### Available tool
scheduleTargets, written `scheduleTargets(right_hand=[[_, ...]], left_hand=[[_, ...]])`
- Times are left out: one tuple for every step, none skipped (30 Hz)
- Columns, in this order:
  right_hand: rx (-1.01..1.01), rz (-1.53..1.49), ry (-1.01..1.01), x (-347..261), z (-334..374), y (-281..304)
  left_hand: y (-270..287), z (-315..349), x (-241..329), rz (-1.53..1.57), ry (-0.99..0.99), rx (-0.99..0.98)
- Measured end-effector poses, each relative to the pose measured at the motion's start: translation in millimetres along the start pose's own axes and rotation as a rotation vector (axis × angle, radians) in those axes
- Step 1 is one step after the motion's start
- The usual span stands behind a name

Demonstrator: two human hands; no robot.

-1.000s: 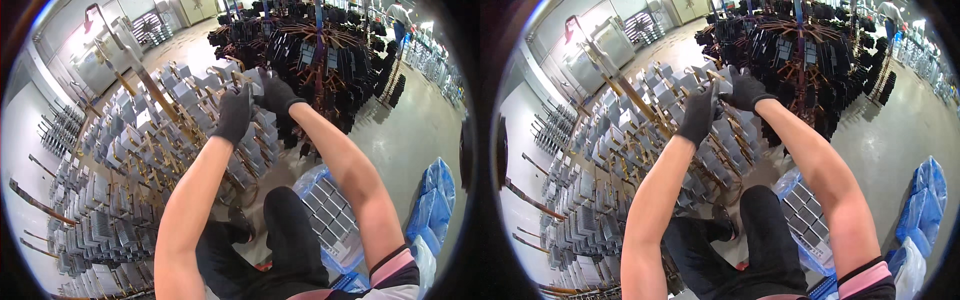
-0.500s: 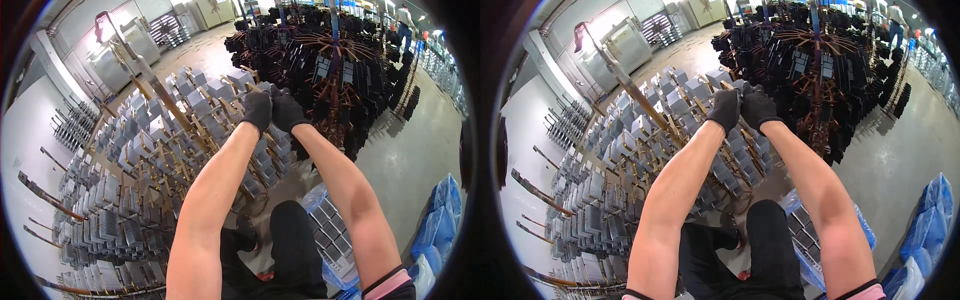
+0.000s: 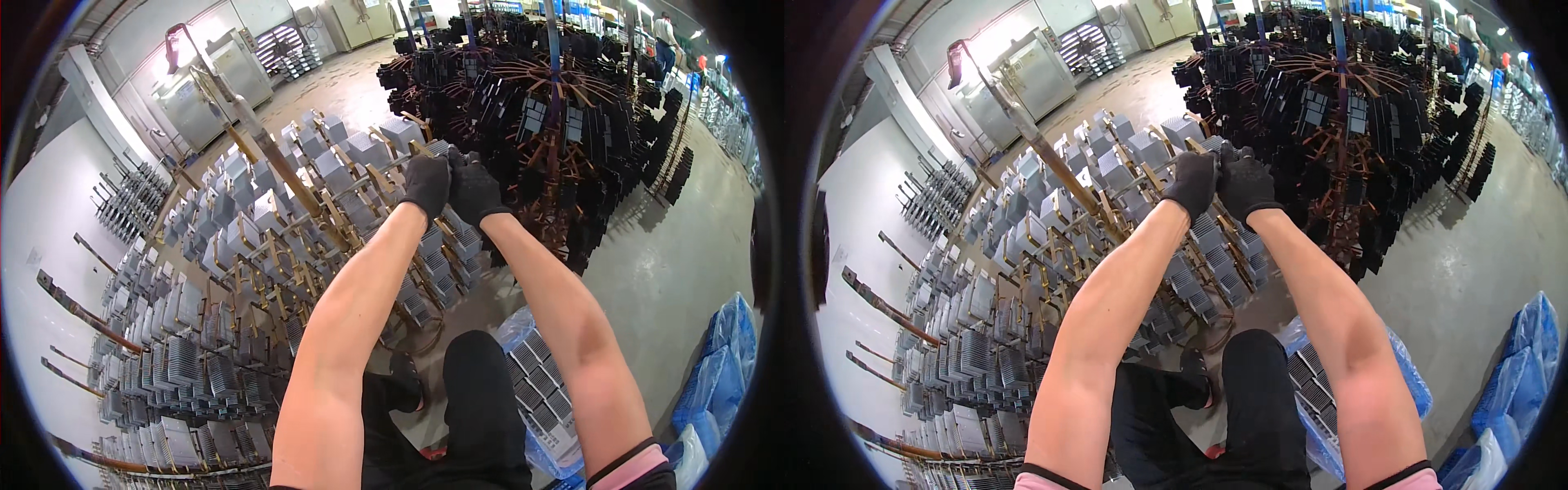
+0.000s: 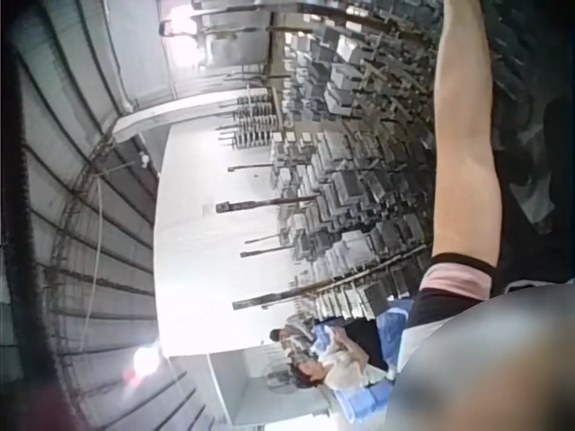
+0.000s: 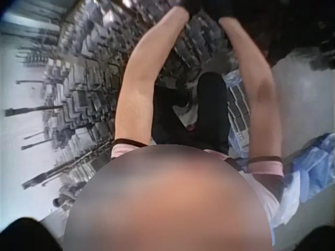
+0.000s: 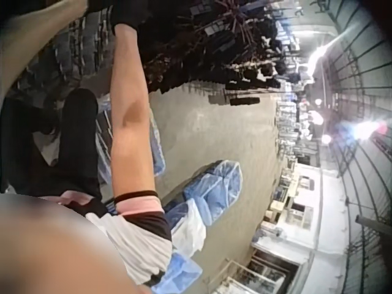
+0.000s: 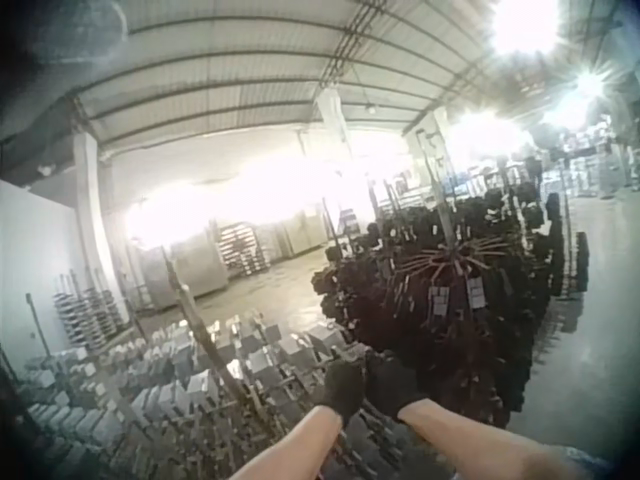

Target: Picking small metal components from vertical storage racks and placing them into a blue bin.

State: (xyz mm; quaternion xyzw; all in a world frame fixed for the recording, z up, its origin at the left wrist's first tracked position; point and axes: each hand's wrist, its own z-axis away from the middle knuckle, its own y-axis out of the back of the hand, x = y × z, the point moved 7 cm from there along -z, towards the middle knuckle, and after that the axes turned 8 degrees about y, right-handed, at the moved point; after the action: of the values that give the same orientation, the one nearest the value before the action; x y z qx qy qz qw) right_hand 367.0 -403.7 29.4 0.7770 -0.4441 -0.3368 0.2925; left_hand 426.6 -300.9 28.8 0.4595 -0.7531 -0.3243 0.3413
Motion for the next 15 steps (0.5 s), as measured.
scheduleTargets(right_hand=[[-0.005,0.011,-0.011,10,1,-2],[-0.036,-0.011,-0.030,13,0,-2],[-0.068,-0.031,-0.051,17,0,-2],[-0.101,-0.051,-0.073,21,0,-3],[-0.102,-0.073,-0.054,7,-4,-2],[-0.090,-0.092,-0.025,-9,-8,0],[-0.086,-0.081,-0.024,-5,-6,0],[-0.082,-0.071,-0.022,-1,-4,1],[-0.091,-0.067,-0.030,2,-2,0],[-0.086,-0.040,-0.028,2,-1,1],[-0.081,-0.013,-0.025,2,-1,2],[-0.076,0.014,-0.022,1,-1,4],[-0.079,0.015,-0.026,1,-2,5],[-0.107,-0.017,-0.045,3,-5,4],[-0.133,-0.050,-0.063,3,-7,3]], left_hand=[[-4,0,15,-0.059,-0.065,-0.009],[-7,2,22,-0.128,-0.124,-0.016],[-10,6,29,-0.195,-0.184,-0.024],[-14,8,31,-0.187,-0.184,-0.032],[-10,7,9,0.153,-0.127,-0.006],[-5,7,-16,0.493,-0.069,0.027],[-7,8,-18,0.868,-0.020,0.043],[-11,10,-15,0.877,-0.015,0.034],[-13,10,-12,0.761,-0.029,0.019],[-12,10,-10,0.642,-0.046,0.007],[-12,11,-8,0.521,-0.063,-0.004],[-11,12,-7,0.524,-0.062,-0.009],[-8,12,-6,0.529,-0.063,0.010],[-5,12,-4,0.535,-0.065,0.028],[-2,12,-3,0.539,-0.067,0.048]])
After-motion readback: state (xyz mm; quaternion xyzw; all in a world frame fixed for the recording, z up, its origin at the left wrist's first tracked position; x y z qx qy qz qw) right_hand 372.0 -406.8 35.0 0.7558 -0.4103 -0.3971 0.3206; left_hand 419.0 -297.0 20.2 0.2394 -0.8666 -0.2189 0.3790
